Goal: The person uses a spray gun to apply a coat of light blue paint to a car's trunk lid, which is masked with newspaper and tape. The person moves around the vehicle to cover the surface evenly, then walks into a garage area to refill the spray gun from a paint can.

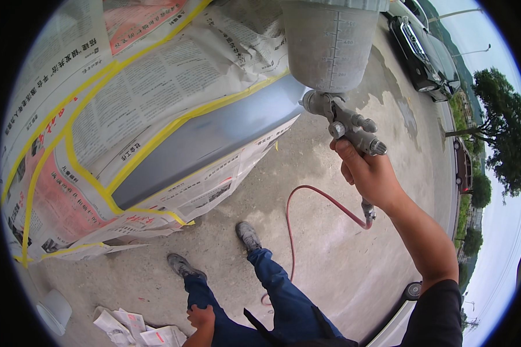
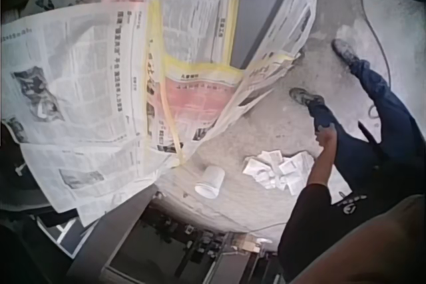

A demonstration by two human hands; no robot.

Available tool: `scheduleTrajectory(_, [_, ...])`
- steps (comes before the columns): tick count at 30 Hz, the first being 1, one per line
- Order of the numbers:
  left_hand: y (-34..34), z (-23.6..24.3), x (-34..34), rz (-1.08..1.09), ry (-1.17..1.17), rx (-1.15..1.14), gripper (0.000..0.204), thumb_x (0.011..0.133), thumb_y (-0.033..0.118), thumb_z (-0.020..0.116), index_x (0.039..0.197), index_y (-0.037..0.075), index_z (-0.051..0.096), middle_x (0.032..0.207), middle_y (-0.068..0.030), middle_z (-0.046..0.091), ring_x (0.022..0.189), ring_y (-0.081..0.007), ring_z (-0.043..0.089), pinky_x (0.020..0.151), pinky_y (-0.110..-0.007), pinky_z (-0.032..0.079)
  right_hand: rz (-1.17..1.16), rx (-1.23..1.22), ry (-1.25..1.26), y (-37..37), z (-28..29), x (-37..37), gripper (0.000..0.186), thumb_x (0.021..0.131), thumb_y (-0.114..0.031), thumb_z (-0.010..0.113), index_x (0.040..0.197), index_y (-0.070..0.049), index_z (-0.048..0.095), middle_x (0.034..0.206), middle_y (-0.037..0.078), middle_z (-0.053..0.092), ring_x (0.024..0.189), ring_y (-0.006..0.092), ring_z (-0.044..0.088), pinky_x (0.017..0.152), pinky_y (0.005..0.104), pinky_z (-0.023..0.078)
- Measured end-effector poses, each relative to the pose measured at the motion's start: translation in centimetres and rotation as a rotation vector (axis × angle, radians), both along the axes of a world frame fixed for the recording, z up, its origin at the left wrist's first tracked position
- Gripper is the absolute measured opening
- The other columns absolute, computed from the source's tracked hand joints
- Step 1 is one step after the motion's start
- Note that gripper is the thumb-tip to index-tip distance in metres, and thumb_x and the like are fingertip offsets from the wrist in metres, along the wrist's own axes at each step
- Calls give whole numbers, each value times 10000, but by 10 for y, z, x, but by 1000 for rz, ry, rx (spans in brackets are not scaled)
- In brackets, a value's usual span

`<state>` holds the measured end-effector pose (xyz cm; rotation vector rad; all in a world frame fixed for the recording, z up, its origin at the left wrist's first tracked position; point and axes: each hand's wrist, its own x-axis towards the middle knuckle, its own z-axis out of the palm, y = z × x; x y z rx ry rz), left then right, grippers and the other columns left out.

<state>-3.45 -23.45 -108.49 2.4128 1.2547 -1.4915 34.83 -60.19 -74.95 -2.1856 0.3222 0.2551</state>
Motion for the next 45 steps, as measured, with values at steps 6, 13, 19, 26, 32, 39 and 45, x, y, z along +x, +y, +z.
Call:
scheduleTrajectory(6, [-1, 4, 3, 5, 7, 4, 620, 729, 413, 753, 1268, 152, 590, 1281, -129, 511, 1172, -349, 526, 924, -486, 500, -38, -121, -101, -4, 14, 2, 265, 1002, -170, 578, 1223, -33, 526, 773, -19, 525, 624, 51, 454, 553, 240, 397])
scheduleTrajectory(13, [-1, 3, 3, 24, 25, 1, 615, 736, 413, 750, 1271, 157, 588, 1289, -119, 506, 1180, -340, 521, 923, -488, 499, -18, -225, -140, -6, 9, 7, 274, 978, -118, 581, 1228, -20, 530, 835, 27, 553, 776, 112, 502, 701, 281, 445])
scheduleTrajectory(19, [1, 5, 0, 43, 14, -9, 624, 730, 406, 751, 1274, 151, 583, 1291, -122, 504, 1185, -345, 517, 928, -491, 495, -27, -106, -42, 4, 1, 6, 175, 1015, -185, 545, 1060, -16, 554, 741, -17, 497, 579, 60, 454, 510, 247, 384])
scheduleTrajectory(26, [2, 4, -6, 51, -8, -13, 640, 721, 404, 746, 1278, 138, 577, 1297, -129, 502, 1189, -356, 513, 933, -499, 490, -18, 31, 34, 22, -3, -2, 246, 1035, -229, 520, 1000, 10, 570, 767, 1, 510, 532, 58, 439, 457, 240, 350])
scheduleTrajectory(32, [5, 3, -11, 56, -33, -21, 630, 720, 396, 739, 1268, 129, 580, 1296, -139, 503, 1185, -365, 512, 931, -509, 487, 17, 160, 142, 54, 0, -9, 251, 1034, -244, 518, 1060, 5, 536, 792, 6, 526, 560, 60, 453, 488, 242, 375])
scheduleTrajectory(39, [7, 0, -16, 78, -22, -12, 637, 714, 404, 739, 1269, 134, 580, 1286, -134, 505, 1189, -367, 508, 943, -503, 482, 61, 247, 200, 86, -3, -17, 294, 1049, -254, 492, 1113, 30, 533, 853, 17, 538, 556, 55, 433, 488, 232, 366])
scheduleTrajectory(45, [8, 2, -16, 89, -9, -8, 635, 718, 405, 739, 1271, 135, 580, 1289, -127, 506, 1195, -348, 509, 944, -497, 482, 144, 253, 185, 108, -5, -21, 300, 1047, -267, 491, 1136, 17, 532, 878, 30, 563, 564, 59, 474, 486, 228, 378])
